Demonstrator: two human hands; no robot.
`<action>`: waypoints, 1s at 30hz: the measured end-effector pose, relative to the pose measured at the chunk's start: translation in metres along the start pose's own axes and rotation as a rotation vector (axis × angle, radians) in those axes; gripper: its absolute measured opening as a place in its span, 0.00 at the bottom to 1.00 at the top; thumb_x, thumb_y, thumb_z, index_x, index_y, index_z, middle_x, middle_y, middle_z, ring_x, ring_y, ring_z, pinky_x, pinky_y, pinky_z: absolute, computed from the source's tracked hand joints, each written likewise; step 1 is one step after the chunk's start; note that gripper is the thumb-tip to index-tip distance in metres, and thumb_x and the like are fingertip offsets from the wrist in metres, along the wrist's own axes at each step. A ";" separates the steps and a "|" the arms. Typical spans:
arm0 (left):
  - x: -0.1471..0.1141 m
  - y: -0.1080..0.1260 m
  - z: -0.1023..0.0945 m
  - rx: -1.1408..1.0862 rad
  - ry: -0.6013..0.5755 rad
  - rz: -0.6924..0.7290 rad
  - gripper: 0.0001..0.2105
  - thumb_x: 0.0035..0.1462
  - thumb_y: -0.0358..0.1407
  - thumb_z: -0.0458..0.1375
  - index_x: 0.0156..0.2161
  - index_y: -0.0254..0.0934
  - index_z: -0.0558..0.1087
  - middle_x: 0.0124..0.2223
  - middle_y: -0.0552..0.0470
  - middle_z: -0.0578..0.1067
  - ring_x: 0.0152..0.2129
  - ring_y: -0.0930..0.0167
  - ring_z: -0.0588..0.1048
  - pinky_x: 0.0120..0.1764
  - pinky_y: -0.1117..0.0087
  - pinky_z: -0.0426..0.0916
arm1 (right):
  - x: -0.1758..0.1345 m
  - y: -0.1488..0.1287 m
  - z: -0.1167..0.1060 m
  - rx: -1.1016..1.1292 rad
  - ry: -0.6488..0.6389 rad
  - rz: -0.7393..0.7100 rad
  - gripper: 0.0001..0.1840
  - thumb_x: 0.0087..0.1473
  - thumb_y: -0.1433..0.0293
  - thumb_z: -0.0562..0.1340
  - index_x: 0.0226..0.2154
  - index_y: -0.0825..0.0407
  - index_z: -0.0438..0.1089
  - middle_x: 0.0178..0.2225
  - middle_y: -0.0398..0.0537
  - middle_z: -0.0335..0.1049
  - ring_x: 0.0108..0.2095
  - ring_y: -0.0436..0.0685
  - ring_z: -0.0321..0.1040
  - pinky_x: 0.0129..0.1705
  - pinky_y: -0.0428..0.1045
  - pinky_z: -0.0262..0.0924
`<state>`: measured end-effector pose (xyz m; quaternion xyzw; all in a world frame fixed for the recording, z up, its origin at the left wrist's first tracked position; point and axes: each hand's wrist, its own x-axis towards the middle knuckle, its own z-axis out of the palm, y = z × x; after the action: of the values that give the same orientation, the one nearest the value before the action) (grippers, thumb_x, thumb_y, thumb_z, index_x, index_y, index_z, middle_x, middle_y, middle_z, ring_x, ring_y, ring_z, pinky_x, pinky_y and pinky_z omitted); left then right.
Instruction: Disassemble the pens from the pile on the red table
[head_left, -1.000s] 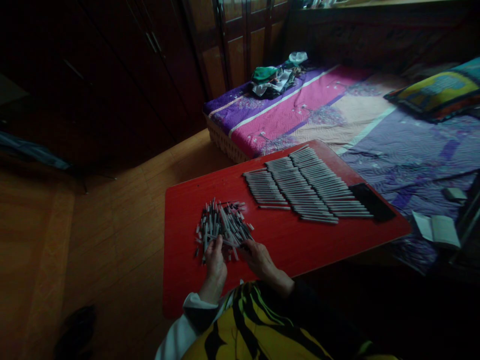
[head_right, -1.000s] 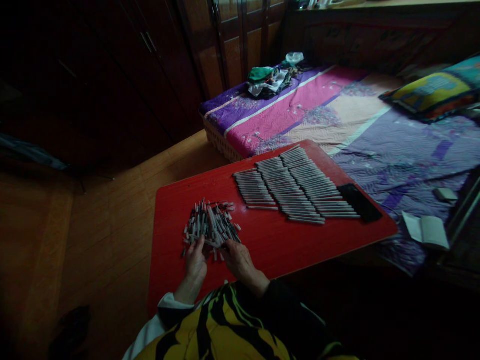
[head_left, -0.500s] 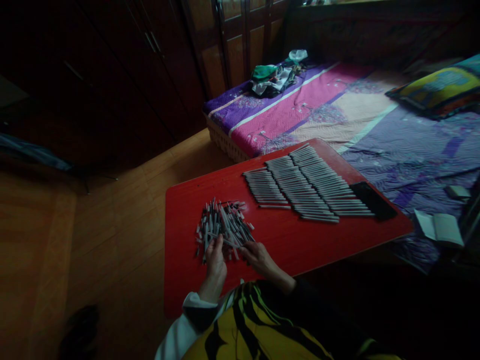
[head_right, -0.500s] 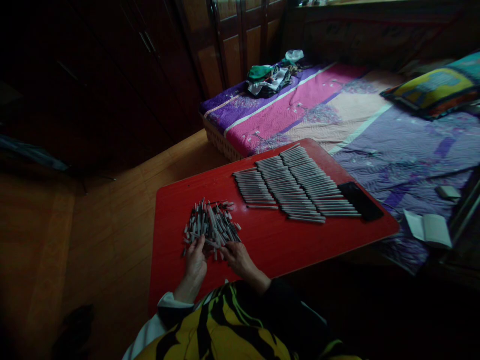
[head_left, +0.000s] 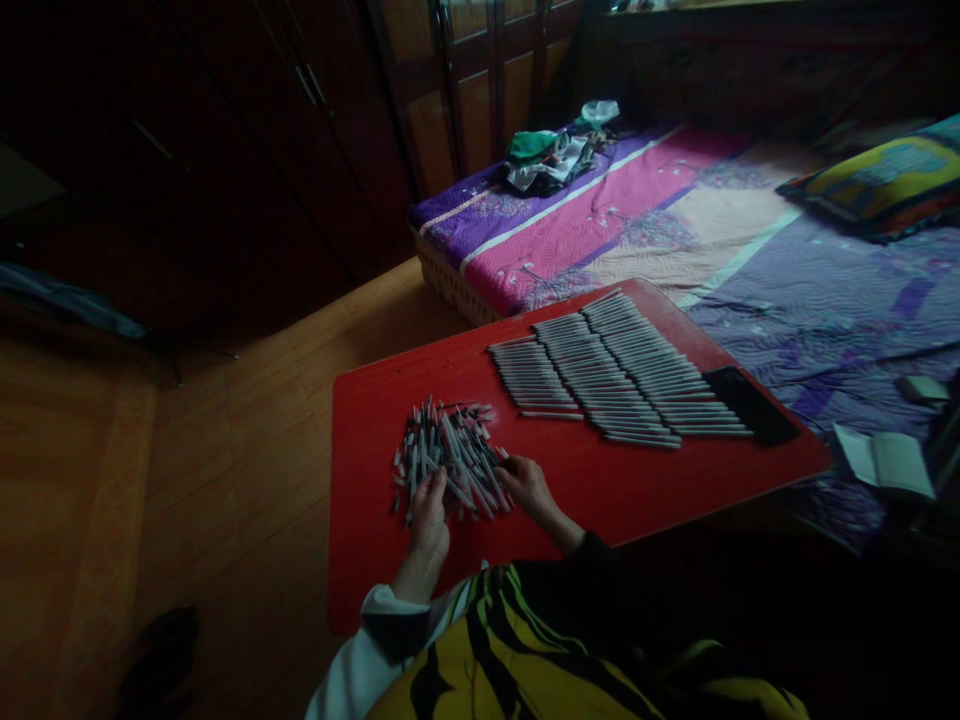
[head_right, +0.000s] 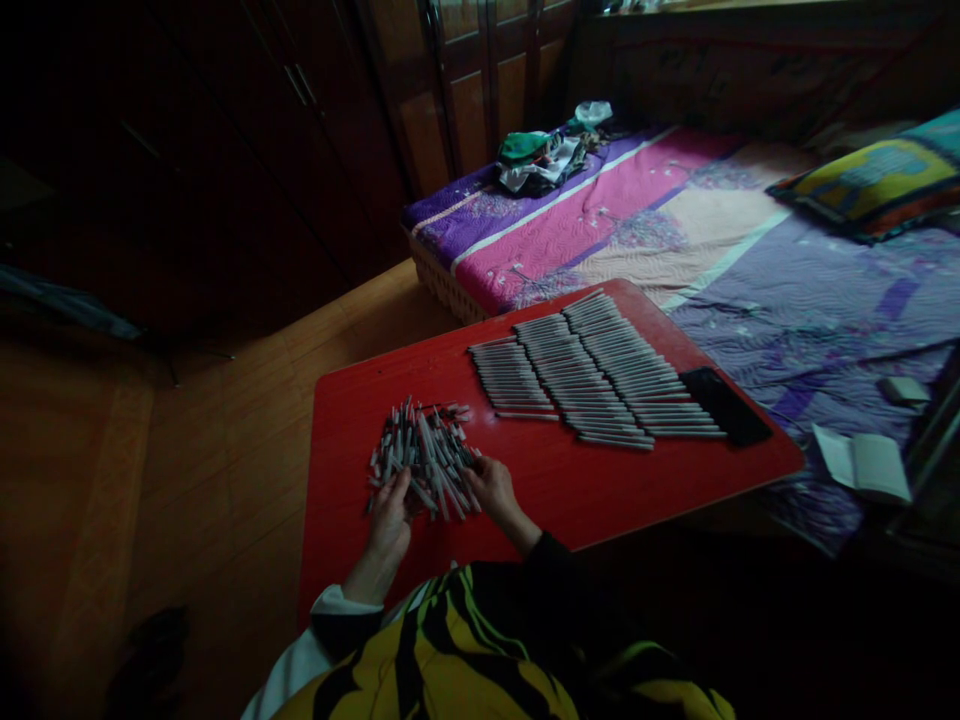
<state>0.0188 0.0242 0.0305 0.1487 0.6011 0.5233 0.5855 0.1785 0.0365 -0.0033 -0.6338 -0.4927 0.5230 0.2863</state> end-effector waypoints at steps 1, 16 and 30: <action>-0.001 0.000 -0.001 0.063 -0.054 0.027 0.18 0.41 0.44 0.64 0.34 0.33 0.71 0.25 0.53 0.73 0.19 0.75 0.71 0.24 0.75 0.65 | 0.010 0.005 -0.002 -0.084 0.066 0.023 0.19 0.51 0.57 0.55 0.33 0.58 0.68 0.32 0.56 0.72 0.36 0.57 0.68 0.32 0.47 0.57; -0.011 -0.002 -0.007 0.502 -0.311 0.201 0.13 0.48 0.39 0.59 0.37 0.32 0.72 0.23 0.53 0.72 0.15 0.75 0.66 0.19 0.77 0.61 | 0.036 0.028 -0.006 -0.497 0.201 0.021 0.14 0.52 0.63 0.56 0.30 0.57 0.70 0.29 0.55 0.72 0.33 0.56 0.69 0.31 0.46 0.54; -0.029 0.024 0.002 0.960 -0.540 0.596 0.11 0.52 0.33 0.56 0.39 0.46 0.76 0.32 0.50 0.75 0.30 0.69 0.73 0.34 0.73 0.64 | -0.054 -0.006 -0.036 0.182 -0.054 -0.205 0.15 0.51 0.61 0.58 0.34 0.56 0.70 0.25 0.45 0.70 0.22 0.49 0.64 0.22 0.44 0.59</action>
<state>0.0181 0.0118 0.0667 0.6832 0.5329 0.2796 0.4135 0.2125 -0.0055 0.0328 -0.5373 -0.5130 0.5504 0.3811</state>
